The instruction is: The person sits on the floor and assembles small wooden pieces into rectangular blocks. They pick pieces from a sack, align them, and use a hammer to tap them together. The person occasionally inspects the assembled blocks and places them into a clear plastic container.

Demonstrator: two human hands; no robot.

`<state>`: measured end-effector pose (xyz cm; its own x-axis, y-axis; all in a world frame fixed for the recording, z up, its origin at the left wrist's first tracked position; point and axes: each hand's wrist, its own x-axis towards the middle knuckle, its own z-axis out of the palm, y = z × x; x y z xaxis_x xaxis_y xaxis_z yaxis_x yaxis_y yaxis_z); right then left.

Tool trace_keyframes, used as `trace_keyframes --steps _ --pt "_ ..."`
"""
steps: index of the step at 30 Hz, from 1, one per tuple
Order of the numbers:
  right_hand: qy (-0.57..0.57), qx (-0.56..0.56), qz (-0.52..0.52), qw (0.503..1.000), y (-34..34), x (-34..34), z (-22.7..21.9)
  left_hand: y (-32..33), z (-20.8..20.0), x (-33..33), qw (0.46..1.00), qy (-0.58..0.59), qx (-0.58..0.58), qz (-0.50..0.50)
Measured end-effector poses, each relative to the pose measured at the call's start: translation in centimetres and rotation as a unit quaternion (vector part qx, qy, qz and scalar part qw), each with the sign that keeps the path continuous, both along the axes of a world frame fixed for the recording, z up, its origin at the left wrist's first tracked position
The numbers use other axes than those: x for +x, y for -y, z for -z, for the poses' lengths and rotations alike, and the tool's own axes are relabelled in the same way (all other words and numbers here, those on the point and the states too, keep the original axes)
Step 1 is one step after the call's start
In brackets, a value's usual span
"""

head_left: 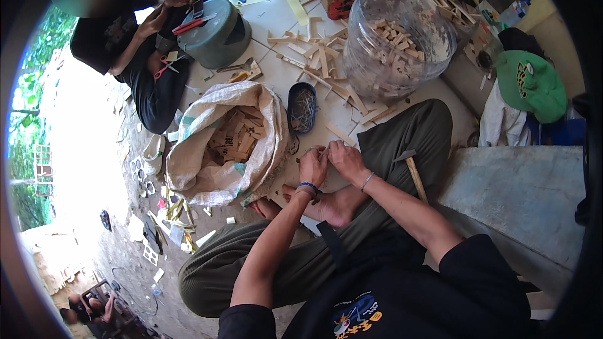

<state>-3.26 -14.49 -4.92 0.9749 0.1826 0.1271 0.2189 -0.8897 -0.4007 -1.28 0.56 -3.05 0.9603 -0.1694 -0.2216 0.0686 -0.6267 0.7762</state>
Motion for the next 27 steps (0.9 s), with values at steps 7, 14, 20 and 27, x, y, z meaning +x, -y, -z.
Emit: trace_keyframes --steps 7,14,20,27 --pt "-0.023 0.066 0.019 0.997 0.2 -0.4 0.4 0.1 -0.7 0.3 0.995 0.067 0.051 0.053" --pt "-0.046 0.175 0.061 0.982 0.6 -0.1 -1.9 -2.5 -0.6 2.0 0.997 0.042 -0.053 0.039" --pt "-0.108 0.207 0.083 0.969 0.6 5.5 -7.1 -3.4 -0.9 2.0 0.996 -0.041 -0.009 0.076" --pt "-0.048 0.298 0.106 0.947 0.2 12.0 -8.6 -2.0 -0.5 1.8 0.989 0.007 -0.068 0.128"
